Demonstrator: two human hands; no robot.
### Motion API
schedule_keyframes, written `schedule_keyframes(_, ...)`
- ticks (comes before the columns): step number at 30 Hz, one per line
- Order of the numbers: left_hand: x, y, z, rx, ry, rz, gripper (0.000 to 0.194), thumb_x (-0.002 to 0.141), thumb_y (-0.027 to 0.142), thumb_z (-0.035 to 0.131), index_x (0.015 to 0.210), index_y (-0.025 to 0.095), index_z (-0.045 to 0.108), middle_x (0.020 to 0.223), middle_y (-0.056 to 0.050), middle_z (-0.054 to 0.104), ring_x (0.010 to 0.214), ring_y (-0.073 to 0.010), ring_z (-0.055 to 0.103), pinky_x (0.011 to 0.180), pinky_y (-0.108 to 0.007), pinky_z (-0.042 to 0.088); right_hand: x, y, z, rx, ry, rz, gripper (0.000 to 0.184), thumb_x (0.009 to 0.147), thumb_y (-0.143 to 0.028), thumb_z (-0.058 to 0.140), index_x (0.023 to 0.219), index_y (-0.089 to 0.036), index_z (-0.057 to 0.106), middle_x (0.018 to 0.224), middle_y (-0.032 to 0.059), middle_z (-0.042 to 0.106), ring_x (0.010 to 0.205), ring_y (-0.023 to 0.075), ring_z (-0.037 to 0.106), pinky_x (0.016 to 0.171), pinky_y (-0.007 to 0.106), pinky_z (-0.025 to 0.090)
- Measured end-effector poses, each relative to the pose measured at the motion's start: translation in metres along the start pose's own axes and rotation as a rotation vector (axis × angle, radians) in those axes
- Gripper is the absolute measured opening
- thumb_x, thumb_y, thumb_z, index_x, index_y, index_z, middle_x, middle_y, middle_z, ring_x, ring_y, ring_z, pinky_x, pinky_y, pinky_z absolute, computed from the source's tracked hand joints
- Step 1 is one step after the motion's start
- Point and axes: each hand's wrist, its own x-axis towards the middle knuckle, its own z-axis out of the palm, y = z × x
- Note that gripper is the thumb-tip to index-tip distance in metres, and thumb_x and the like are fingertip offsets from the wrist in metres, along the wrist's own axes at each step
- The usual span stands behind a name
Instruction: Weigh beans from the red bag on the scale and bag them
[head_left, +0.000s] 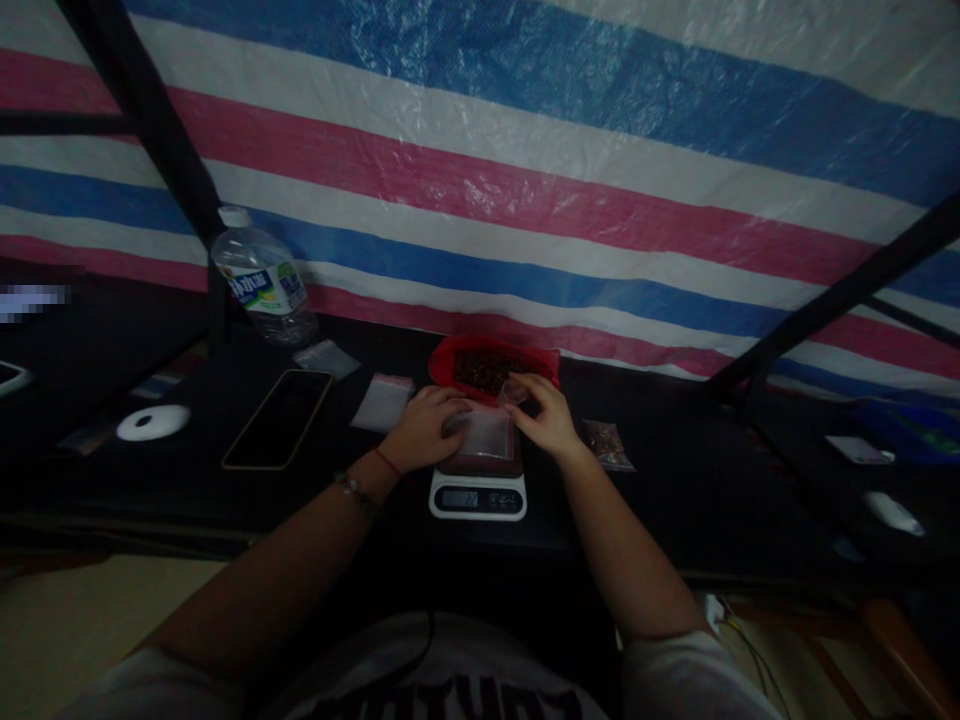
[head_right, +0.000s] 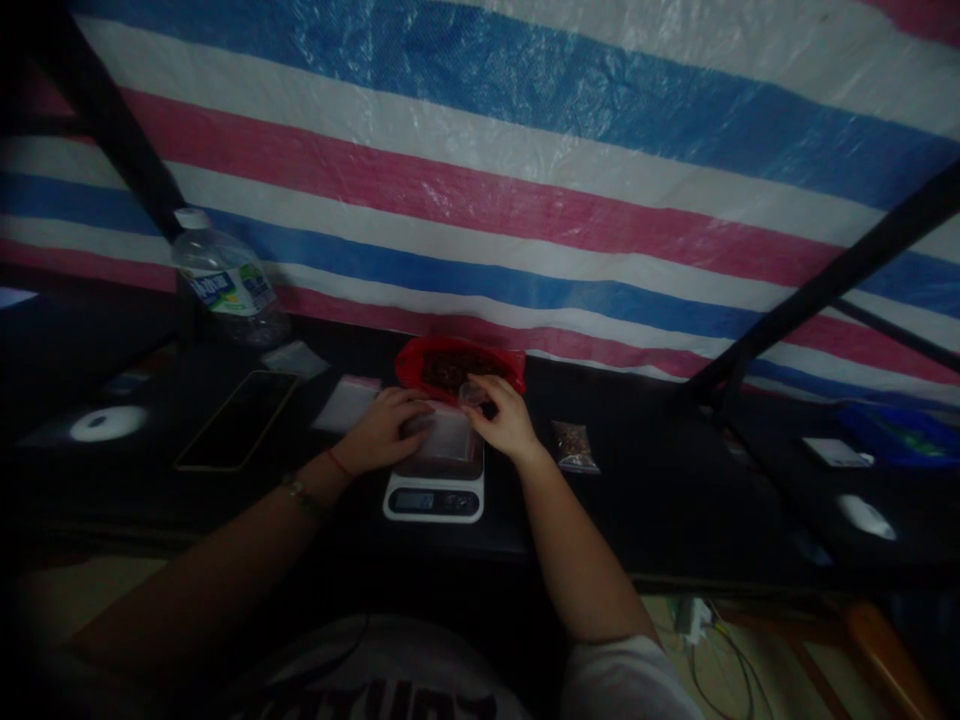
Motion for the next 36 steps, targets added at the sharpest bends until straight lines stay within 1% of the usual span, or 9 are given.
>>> schedule_keyframes(4,-0.001,-0.011,0.001,0.017,-0.01,-0.027,0.042,0.069,0.018,0.059,0.111,0.019,0.063,0.12,-0.009,0.058,0.11,-0.027,0.05,0.097,-0.044,0.039,-0.001,0.002,0.002,0.006,-0.058,0.001,0.047,0.077,-0.025,0.063,0.124,-0.025,0.056,0.115,0.0073,0.064,0.104,0.0228,0.059,0.092,0.042,0.048)
schedule_keyframes(11,-0.001,-0.019,-0.008,0.008,0.023,-0.041,0.037,0.069,0.012,0.051,0.102,0.017,0.067,0.114,-0.009,0.063,0.105,-0.0245,0.053,0.095,-0.043,0.039,0.0,0.005,-0.009,0.098,-0.227,-0.021,0.049,0.072,-0.014,0.06,0.119,-0.023,0.06,0.118,0.0075,0.062,0.107,0.0218,0.059,0.092,0.039,0.047)
schedule_keyframes(14,-0.002,-0.013,-0.013,-0.066,-0.035,0.072,0.033,0.074,0.015,0.05,0.101,0.021,0.069,0.117,-0.005,0.063,0.109,-0.0234,0.051,0.098,-0.042,0.037,0.002,0.004,-0.015,0.1,-0.239,-0.002,0.046,0.071,-0.013,0.061,0.115,-0.023,0.062,0.112,0.0068,0.063,0.099,0.0205,0.06,0.087,0.038,0.048)
schedule_keyframes(17,-0.002,-0.003,-0.015,-0.089,-0.176,0.168,0.027,0.081,0.022,0.051,0.097,0.027,0.071,0.114,-0.002,0.067,0.114,-0.0233,0.049,0.1,-0.042,0.034,0.004,0.005,-0.019,0.079,-0.249,0.015,0.038,0.071,-0.017,0.064,0.109,-0.022,0.063,0.102,0.0057,0.064,0.089,0.0185,0.061,0.081,0.035,0.049)
schedule_keyframes(20,-0.003,0.008,-0.013,-0.034,-0.235,0.16,0.027,0.085,0.036,0.053,0.105,0.029,0.069,0.114,-0.003,0.066,0.111,-0.0246,0.05,0.096,-0.042,0.034,0.004,0.007,-0.019,0.059,-0.269,0.048,0.034,0.071,-0.021,0.068,0.105,-0.021,0.064,0.096,0.0048,0.065,0.082,0.017,0.06,0.076,0.032,0.049)
schedule_keyframes(24,-0.004,0.02,-0.011,0.055,-0.204,0.11,0.042,0.084,0.051,0.053,0.117,0.028,0.064,0.114,-0.007,0.061,0.103,-0.0254,0.052,0.089,-0.041,0.035,0.003,0.011,-0.02,0.074,-0.27,0.08,0.033,0.071,-0.021,0.07,0.104,-0.019,0.064,0.096,0.0049,0.065,0.081,0.0162,0.06,0.075,0.031,0.049)
schedule_keyframes(28,-0.005,0.021,-0.012,-0.008,-0.186,0.135,0.042,0.088,0.047,0.048,0.123,0.025,0.058,0.12,-0.008,0.059,0.109,-0.0252,0.051,0.091,-0.04,0.035,0.002,0.011,-0.022,0.109,-0.302,0.101,0.032,0.071,-0.022,0.071,0.101,-0.018,0.064,0.092,0.0042,0.065,0.08,0.0156,0.06,0.073,0.029,0.049)
schedule_keyframes(32,-0.004,0.013,-0.015,-0.053,-0.211,0.173,0.031,0.091,0.038,0.043,0.11,0.026,0.064,0.122,-0.005,0.062,0.12,-0.0257,0.047,0.098,-0.042,0.03,0.001,0.011,-0.024,0.159,-0.348,0.119,0.033,0.069,-0.025,0.074,0.1,-0.019,0.063,0.092,0.0036,0.065,0.08,0.0158,0.06,0.072,0.029,0.048)
schedule_keyframes(36,-0.004,0.013,-0.014,-0.017,-0.246,0.157,0.03,0.09,0.041,0.047,0.11,0.027,0.065,0.121,-0.005,0.061,0.117,-0.0256,0.049,0.102,-0.046,0.025,0.0,0.009,-0.027,0.198,-0.387,0.122,0.038,0.067,-0.027,0.077,0.101,-0.019,0.062,0.095,0.0036,0.064,0.084,0.0169,0.06,0.075,0.03,0.048)
